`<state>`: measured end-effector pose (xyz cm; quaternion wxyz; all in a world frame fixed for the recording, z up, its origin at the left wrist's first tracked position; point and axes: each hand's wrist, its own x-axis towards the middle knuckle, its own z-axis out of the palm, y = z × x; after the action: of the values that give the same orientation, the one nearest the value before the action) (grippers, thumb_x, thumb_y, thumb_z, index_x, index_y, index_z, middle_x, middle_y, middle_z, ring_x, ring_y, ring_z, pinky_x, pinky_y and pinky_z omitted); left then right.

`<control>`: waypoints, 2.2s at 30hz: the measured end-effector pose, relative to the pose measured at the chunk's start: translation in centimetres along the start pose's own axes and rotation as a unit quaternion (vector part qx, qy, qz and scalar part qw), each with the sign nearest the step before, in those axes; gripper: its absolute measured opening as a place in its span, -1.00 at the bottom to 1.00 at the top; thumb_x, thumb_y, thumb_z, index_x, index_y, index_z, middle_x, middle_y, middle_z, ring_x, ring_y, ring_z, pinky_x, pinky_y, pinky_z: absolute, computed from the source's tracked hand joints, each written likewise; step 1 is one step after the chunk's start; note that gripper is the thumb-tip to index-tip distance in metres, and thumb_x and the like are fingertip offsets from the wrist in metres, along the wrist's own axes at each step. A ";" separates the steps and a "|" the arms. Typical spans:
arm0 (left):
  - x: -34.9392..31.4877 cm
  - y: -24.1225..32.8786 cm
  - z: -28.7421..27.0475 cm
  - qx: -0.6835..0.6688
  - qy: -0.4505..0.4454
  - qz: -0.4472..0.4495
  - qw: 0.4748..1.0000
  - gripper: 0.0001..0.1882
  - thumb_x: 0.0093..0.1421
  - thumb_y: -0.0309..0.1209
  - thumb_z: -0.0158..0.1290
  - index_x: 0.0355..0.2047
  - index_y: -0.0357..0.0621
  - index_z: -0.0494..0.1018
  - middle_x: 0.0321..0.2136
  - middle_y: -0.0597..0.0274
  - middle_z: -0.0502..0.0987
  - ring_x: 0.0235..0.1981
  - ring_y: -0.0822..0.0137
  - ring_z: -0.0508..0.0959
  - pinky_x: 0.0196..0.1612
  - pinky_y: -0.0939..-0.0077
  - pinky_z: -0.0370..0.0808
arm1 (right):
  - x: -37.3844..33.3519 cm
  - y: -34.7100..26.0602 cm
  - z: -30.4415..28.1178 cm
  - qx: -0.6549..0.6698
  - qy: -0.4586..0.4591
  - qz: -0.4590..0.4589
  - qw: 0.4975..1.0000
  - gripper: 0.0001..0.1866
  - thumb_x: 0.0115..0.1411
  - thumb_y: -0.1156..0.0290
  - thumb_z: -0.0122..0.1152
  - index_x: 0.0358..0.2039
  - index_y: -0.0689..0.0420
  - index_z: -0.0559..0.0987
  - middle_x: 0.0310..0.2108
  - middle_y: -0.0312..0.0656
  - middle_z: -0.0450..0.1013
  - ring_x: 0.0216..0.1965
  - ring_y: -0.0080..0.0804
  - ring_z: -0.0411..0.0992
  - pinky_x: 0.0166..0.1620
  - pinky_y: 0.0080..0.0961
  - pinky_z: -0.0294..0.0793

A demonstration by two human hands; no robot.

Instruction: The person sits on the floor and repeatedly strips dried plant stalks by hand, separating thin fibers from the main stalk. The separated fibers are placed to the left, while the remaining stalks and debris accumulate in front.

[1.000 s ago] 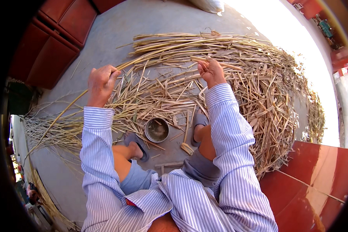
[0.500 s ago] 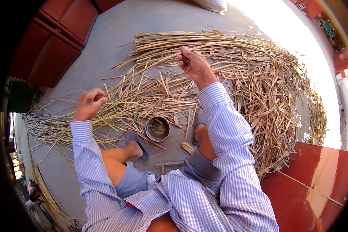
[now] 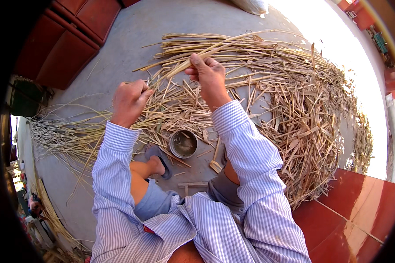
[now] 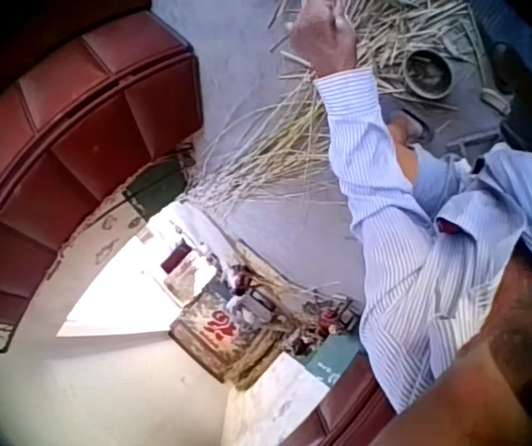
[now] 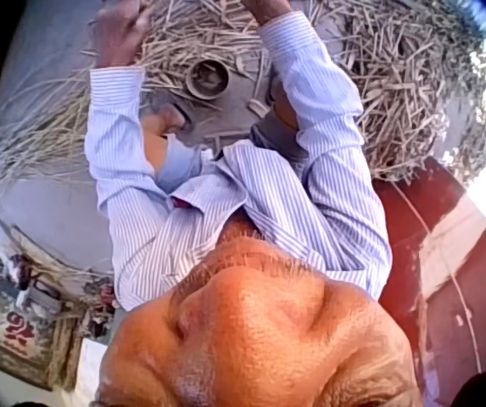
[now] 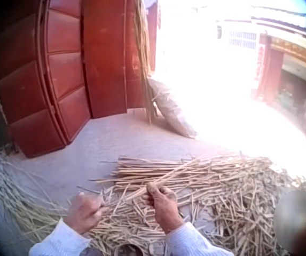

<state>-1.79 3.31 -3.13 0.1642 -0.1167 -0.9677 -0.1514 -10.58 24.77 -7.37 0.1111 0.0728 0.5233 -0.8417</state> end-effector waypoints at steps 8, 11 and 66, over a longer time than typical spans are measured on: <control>-3.4 -3.2 -3.0 0.009 -0.066 -0.054 0.996 -0.81 0.00 -0.37 0.22 -0.55 -0.12 0.41 -0.64 0.10 0.48 -0.52 -0.01 0.47 -0.36 0.18 0.24 | 5.9 -3.2 -10.6 0.243 0.144 0.075 0.956 -0.72 0.30 0.35 0.14 -0.09 0.24 0.38 -0.24 -0.04 0.52 -0.36 -0.46 0.52 -0.45 -0.68 0.51; -4.3 -3.7 -2.5 0.001 -0.094 -0.015 0.995 -0.81 -0.01 -0.36 0.23 -0.55 -0.11 0.42 -0.62 0.11 0.49 -0.51 -0.01 0.47 -0.37 0.19 0.26 | 3.9 -3.0 -7.1 0.219 -0.048 0.123 0.967 -0.70 0.30 0.36 0.15 -0.04 0.25 0.40 -0.20 -0.07 0.53 -0.39 -0.55 0.50 -0.45 -0.72 0.49; 1.1 0.3 1.3 -0.066 0.015 0.034 0.997 -0.81 0.08 -0.31 0.22 -0.52 -0.13 0.49 -0.66 0.08 0.51 -0.61 0.05 0.52 -0.54 0.24 0.38 | -0.5 0.2 -0.8 0.067 0.003 0.019 0.998 -0.80 0.25 0.29 0.24 -0.30 0.17 0.56 -0.41 -0.23 0.57 -0.45 -0.57 0.53 -0.46 -0.75 0.47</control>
<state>-3.11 4.20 -3.85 0.1758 -0.1577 -0.9486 -0.2107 -10.09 25.44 -7.76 0.1202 0.0929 0.4645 -0.8724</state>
